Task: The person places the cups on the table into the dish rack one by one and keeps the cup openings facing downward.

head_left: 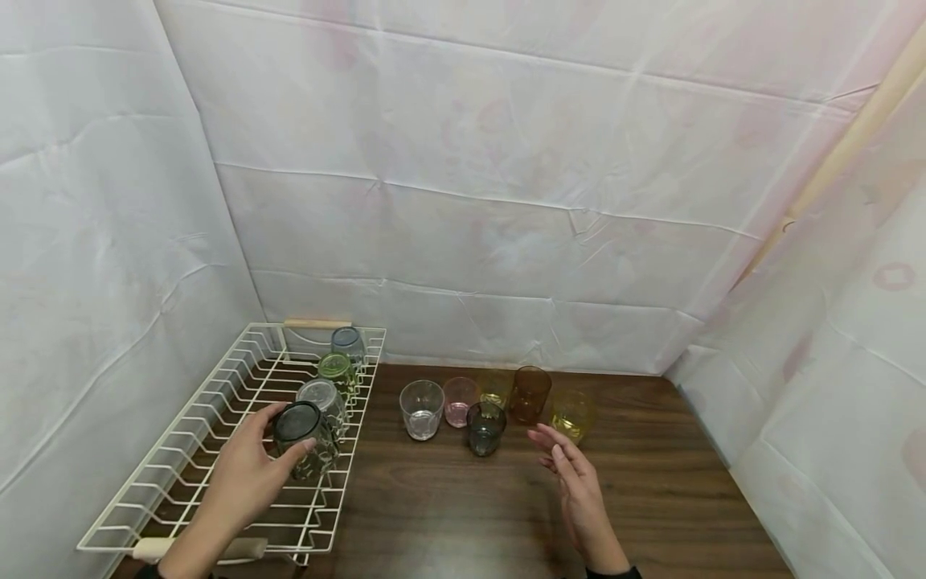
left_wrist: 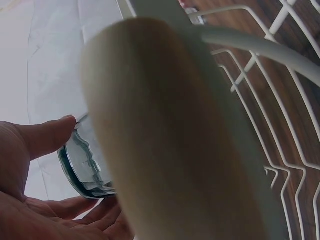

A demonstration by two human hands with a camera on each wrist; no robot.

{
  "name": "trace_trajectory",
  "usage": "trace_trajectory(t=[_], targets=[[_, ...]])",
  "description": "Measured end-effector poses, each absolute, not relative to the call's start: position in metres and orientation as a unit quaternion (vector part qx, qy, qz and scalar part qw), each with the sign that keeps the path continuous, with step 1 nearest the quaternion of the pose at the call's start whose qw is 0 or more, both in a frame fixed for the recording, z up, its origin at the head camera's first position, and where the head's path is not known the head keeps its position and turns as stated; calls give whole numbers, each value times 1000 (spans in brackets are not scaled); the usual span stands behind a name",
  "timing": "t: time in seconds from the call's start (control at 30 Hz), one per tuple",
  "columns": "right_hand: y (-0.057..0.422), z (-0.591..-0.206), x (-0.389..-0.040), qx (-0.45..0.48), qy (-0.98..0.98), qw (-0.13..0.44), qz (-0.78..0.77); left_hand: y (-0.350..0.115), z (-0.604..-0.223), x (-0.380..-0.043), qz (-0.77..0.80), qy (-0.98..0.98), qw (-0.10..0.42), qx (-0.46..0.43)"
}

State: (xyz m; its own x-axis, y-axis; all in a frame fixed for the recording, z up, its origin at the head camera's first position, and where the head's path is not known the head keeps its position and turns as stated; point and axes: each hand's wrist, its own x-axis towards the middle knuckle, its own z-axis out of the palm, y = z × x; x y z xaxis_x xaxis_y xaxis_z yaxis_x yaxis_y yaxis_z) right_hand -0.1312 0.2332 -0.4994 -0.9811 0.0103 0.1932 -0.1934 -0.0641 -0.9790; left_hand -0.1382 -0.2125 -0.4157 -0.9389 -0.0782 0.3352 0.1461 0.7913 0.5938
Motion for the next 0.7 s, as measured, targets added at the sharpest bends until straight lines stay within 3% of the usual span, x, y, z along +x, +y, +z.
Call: trace_trajectory(t=[0.23, 0.5, 0.7], targets=[[235, -503, -129, 82, -672, 69, 733, -217, -415, -140, -318, -937, 142, -6], [234, -502, -128, 82, -667, 66, 738, -220, -415, -138, -307, -940, 148, -4], [234, -503, -126, 82, -668, 60, 737, -222, -411, -139, -297, -948, 114, -2]])
